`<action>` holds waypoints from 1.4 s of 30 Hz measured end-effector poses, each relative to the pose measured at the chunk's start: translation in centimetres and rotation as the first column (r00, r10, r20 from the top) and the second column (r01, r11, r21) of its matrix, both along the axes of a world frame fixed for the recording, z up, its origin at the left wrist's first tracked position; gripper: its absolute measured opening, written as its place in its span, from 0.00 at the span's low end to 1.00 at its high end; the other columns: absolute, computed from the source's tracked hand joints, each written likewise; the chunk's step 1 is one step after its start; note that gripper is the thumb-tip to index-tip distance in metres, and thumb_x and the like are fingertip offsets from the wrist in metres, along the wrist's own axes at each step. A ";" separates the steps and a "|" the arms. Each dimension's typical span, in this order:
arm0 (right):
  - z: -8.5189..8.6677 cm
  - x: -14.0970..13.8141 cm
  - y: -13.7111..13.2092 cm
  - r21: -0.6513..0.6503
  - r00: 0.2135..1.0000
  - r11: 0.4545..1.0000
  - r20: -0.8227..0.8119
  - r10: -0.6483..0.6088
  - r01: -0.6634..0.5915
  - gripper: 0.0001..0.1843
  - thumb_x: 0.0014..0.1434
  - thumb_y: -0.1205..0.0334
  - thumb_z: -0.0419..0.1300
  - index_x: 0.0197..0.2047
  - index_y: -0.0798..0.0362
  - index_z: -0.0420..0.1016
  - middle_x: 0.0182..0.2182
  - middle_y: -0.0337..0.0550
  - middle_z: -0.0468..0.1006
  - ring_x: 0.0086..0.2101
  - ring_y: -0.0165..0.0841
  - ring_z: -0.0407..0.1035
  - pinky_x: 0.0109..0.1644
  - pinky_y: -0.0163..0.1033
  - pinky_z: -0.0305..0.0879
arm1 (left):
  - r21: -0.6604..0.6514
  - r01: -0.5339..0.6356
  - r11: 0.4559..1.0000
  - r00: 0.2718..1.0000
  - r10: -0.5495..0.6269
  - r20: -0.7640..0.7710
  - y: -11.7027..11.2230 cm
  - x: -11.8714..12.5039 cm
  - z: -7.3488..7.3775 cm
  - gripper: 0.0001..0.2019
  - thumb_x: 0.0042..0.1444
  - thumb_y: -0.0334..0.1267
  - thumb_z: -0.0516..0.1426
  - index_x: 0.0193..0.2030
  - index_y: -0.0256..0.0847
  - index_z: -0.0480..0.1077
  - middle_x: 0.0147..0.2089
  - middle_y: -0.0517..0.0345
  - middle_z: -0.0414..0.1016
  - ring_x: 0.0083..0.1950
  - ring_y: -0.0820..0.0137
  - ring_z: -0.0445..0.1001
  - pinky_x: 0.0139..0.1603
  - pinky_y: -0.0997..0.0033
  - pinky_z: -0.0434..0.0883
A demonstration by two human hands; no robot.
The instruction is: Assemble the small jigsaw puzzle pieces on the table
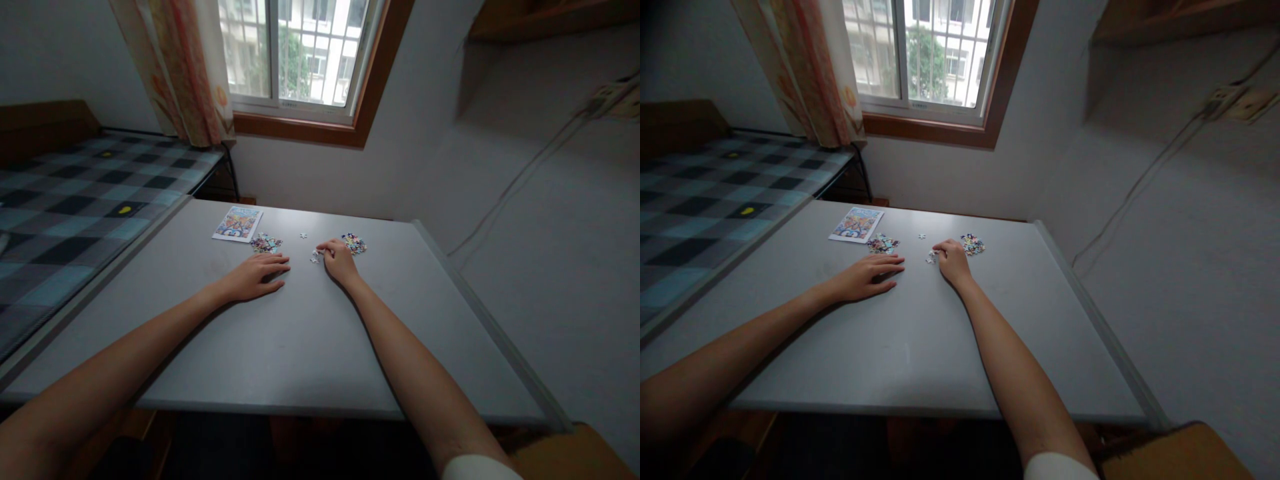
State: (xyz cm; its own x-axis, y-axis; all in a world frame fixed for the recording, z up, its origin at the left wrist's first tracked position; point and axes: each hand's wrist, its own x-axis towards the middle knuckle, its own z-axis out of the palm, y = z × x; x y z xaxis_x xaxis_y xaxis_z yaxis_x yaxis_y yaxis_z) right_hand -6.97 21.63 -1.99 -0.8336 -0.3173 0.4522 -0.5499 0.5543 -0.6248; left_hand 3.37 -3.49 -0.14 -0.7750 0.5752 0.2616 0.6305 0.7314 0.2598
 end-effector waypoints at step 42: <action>-0.1 0.1 -0.1 0.041 1.000 0.999 -0.010 0.002 -0.002 0.15 0.55 0.74 0.53 0.33 0.54 0.81 0.34 0.45 0.79 0.38 0.34 0.72 0.50 0.40 0.66 | 0.030 0.006 1.000 1.000 -0.006 -0.007 0.0 -0.1 0.1 0.21 0.62 0.49 0.53 0.58 0.43 0.72 0.64 0.50 0.69 0.65 0.59 0.66 0.67 0.53 0.63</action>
State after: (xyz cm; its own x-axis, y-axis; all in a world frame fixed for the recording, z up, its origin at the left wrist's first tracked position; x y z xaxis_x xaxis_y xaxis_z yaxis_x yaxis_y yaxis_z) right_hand -6.84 21.55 -2.05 -0.8286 -0.3373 0.4468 -0.5569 0.5782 -0.5963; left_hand 3.32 -3.45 0.00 -0.7695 0.5719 0.2842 0.6370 0.7195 0.2767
